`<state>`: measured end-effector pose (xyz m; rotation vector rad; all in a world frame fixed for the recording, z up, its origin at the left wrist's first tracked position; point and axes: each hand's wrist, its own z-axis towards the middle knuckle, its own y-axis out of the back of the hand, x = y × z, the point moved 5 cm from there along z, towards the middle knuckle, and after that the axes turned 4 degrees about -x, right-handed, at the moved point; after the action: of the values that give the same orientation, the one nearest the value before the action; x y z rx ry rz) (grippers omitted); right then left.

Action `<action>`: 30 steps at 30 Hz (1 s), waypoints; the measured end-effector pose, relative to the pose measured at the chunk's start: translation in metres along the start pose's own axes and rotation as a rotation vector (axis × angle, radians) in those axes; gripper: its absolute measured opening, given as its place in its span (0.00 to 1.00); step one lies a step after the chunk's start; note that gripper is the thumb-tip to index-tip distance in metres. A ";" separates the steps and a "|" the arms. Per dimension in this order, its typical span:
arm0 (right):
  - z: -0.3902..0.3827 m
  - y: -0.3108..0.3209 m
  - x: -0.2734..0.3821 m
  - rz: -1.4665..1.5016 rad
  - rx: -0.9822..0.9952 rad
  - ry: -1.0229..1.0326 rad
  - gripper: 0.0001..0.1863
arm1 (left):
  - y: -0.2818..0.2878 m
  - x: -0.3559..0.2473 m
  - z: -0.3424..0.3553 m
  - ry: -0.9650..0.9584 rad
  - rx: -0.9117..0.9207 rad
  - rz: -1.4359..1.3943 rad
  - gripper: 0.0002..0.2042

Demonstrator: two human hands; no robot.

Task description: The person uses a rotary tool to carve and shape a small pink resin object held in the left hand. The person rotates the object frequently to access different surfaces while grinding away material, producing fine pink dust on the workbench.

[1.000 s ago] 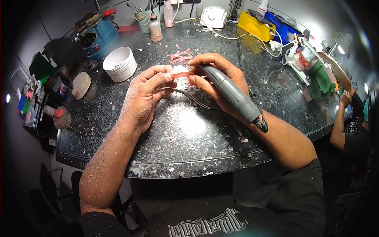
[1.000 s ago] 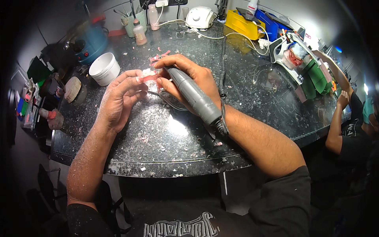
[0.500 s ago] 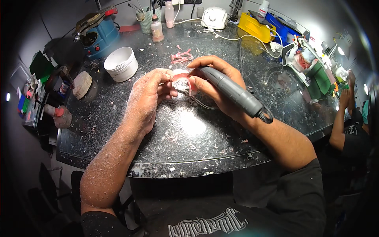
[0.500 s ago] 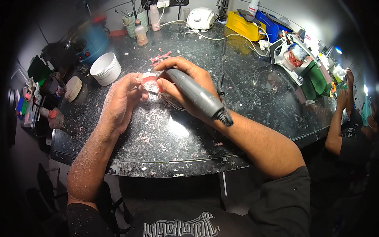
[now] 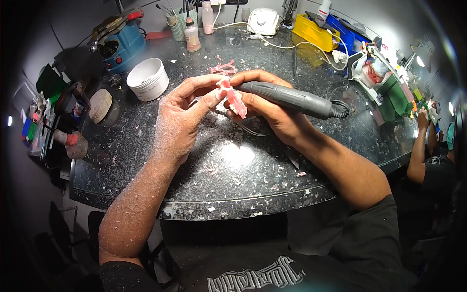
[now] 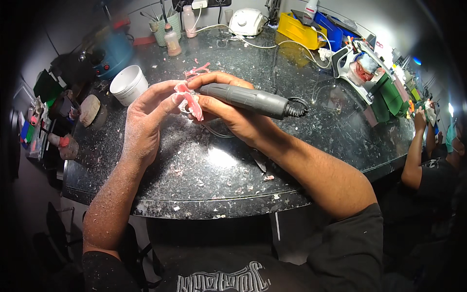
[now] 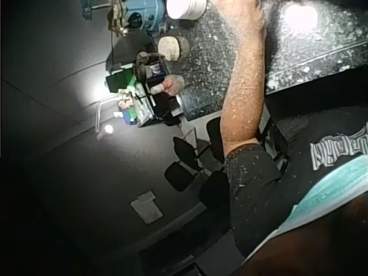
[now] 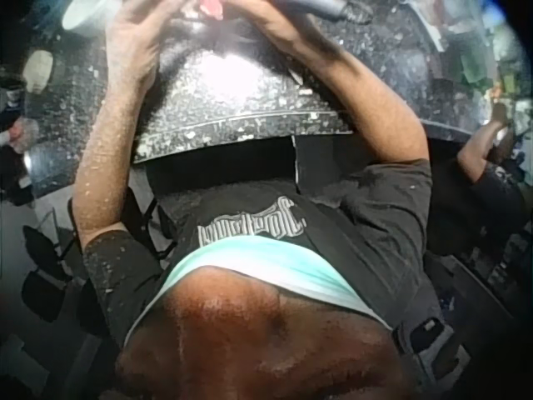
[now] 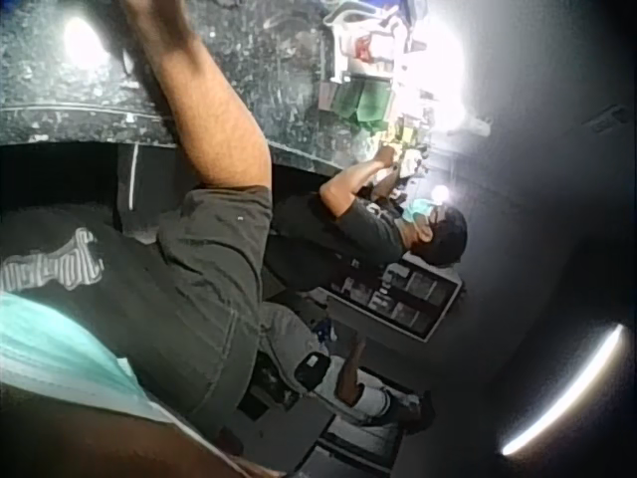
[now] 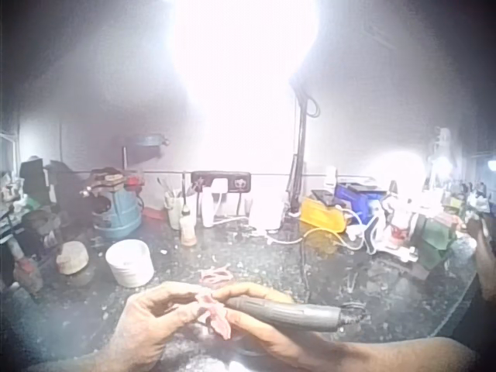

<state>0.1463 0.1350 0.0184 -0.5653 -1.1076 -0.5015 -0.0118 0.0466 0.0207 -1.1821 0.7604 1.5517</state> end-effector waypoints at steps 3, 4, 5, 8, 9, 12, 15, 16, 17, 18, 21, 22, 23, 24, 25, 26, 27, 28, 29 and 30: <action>-0.001 -0.004 0.002 0.068 0.008 -0.014 0.14 | 0.001 -0.001 0.000 -0.035 -0.009 -0.038 0.12; -0.001 -0.004 0.004 0.100 0.009 -0.023 0.14 | 0.001 -0.001 0.000 -0.035 -0.026 -0.066 0.12; 0.000 -0.002 0.004 0.061 -0.024 -0.029 0.15 | 0.001 0.000 0.000 -0.035 -0.043 -0.093 0.12; 0.003 0.006 0.006 -0.036 -0.126 -0.022 0.18 | 0.005 -0.005 0.000 -0.033 -0.068 -0.105 0.11; 0.003 0.008 0.009 -0.053 -0.161 -0.003 0.18 | 0.007 -0.004 0.001 -0.040 -0.067 -0.094 0.12; 0.002 0.013 0.024 -0.275 -0.208 0.255 0.17 | 0.002 -0.011 0.000 -0.092 -0.129 -0.044 0.13; -0.005 0.004 0.039 -0.494 -0.212 0.441 0.19 | 0.005 -0.006 -0.001 -0.011 -0.128 -0.008 0.15; -0.008 -0.005 0.041 -0.441 -0.190 0.484 0.17 | 0.005 -0.005 -0.002 -0.013 -0.127 0.003 0.15; -0.010 -0.008 0.039 -0.403 -0.157 0.488 0.16 | 0.006 -0.003 -0.003 -0.016 -0.125 0.014 0.15; -0.011 -0.012 0.037 -0.364 -0.125 0.491 0.15 | 0.005 -0.002 -0.004 -0.018 -0.123 0.025 0.15; -0.012 -0.016 0.042 -0.605 -0.066 0.732 0.18 | -0.004 -0.009 -0.007 -0.062 -0.044 0.048 0.14; -0.013 -0.018 0.044 -0.685 -0.060 0.777 0.20 | -0.005 -0.010 -0.009 -0.060 -0.037 0.051 0.14; -0.012 -0.016 0.041 -0.608 -0.069 0.702 0.19 | -0.007 -0.010 -0.011 -0.059 -0.030 0.054 0.14; -0.012 -0.015 0.038 -0.530 -0.077 0.626 0.19 | -0.008 -0.010 -0.012 -0.057 -0.023 0.057 0.14; -0.011 -0.014 0.035 -0.453 -0.087 0.552 0.19 | -0.009 -0.008 -0.011 -0.091 -0.008 0.072 0.15; -0.011 -0.013 0.036 -0.477 -0.086 0.573 0.19 | -0.011 -0.009 -0.011 -0.084 0.009 0.057 0.15; -0.010 -0.011 0.037 -0.501 -0.085 0.593 0.19 | -0.013 -0.012 -0.012 -0.077 0.026 0.041 0.15; -0.009 -0.009 0.039 -0.524 -0.084 0.615 0.19 | -0.015 -0.014 -0.012 -0.071 0.043 0.026 0.15; -0.009 -0.008 0.040 -0.536 -0.080 0.600 0.20 | -0.014 -0.013 -0.010 -0.018 0.067 -0.077 0.16; -0.009 -0.008 0.040 -0.526 -0.074 0.609 0.20 | -0.013 -0.013 -0.009 -0.030 0.063 -0.055 0.16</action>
<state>0.1621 0.1197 0.0539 -0.1471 -0.6391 -1.0932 0.0040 0.0380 0.0312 -1.1229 0.7456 1.4863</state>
